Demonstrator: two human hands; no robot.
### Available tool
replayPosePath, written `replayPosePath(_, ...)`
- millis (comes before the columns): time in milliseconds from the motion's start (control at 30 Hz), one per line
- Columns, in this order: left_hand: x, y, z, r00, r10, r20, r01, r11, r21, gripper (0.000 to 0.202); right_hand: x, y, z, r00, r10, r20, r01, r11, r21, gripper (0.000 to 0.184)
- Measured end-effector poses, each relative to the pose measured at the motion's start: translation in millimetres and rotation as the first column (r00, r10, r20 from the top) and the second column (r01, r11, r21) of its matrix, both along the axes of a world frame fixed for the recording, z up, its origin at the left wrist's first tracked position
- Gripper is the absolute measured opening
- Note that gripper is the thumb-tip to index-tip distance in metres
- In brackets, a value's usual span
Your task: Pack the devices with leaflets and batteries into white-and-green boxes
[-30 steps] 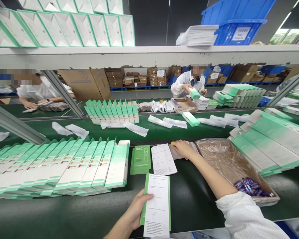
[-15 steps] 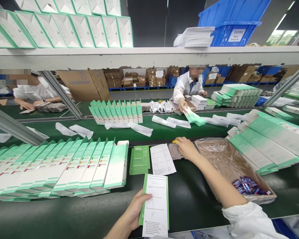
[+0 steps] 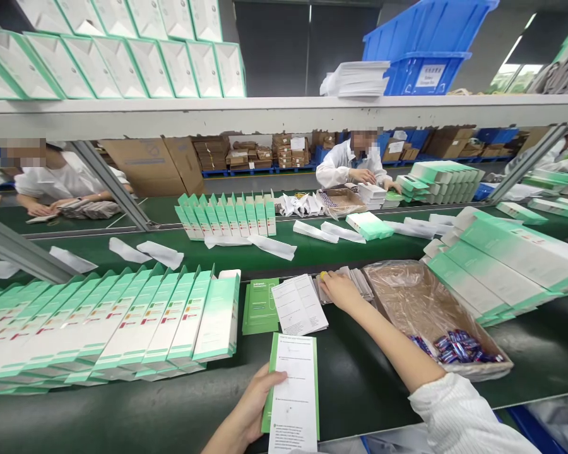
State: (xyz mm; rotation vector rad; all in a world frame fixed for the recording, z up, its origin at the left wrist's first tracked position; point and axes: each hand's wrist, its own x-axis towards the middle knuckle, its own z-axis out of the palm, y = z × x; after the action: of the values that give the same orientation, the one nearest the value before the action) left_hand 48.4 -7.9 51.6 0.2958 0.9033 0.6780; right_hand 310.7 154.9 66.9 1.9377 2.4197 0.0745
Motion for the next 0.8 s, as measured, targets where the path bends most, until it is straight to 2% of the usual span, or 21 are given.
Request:
replayPosePath(133,-0.1,-0.5,-2.9,1.000,-0.010,0.004,0.010,1.000,-0.004,0.042,6.3,-1.3,2.8,0.984,-0.176,0.007,0.175,0.983,0.060,0.026)
replayPosePath(267,0.3,-0.2,-2.7,1.000,-0.003,-0.020,0.002,1.000,-0.011,0.039,17.9,-3.6,11.5,0.967,-0.256,0.009,0.252,0.957,0.142,0.025)
replayPosePath(400,0.5,-0.5,-1.5,1.000,-0.010,-0.007,0.010,1.000,-0.001,0.040,29.5,-3.3,13.3,0.956,-0.293,0.017,0.285,0.940,0.187,0.030)
replayPosePath(633,0.1,-1.5,-1.1,1.000,-0.015,-0.004,0.015,1.000,0.000,0.041,34.6,-3.3,-3.0,0.945,-0.327,-0.016,0.324,0.924,0.202,0.045)
replayPosePath(800,-0.4,-1.0,-1.7,1.000,-0.030,-0.002,0.030,1.000,-0.002,0.043,36.4,-4.0,-6.6,0.953,-0.273,-0.130,0.294,0.937,0.187,0.032)
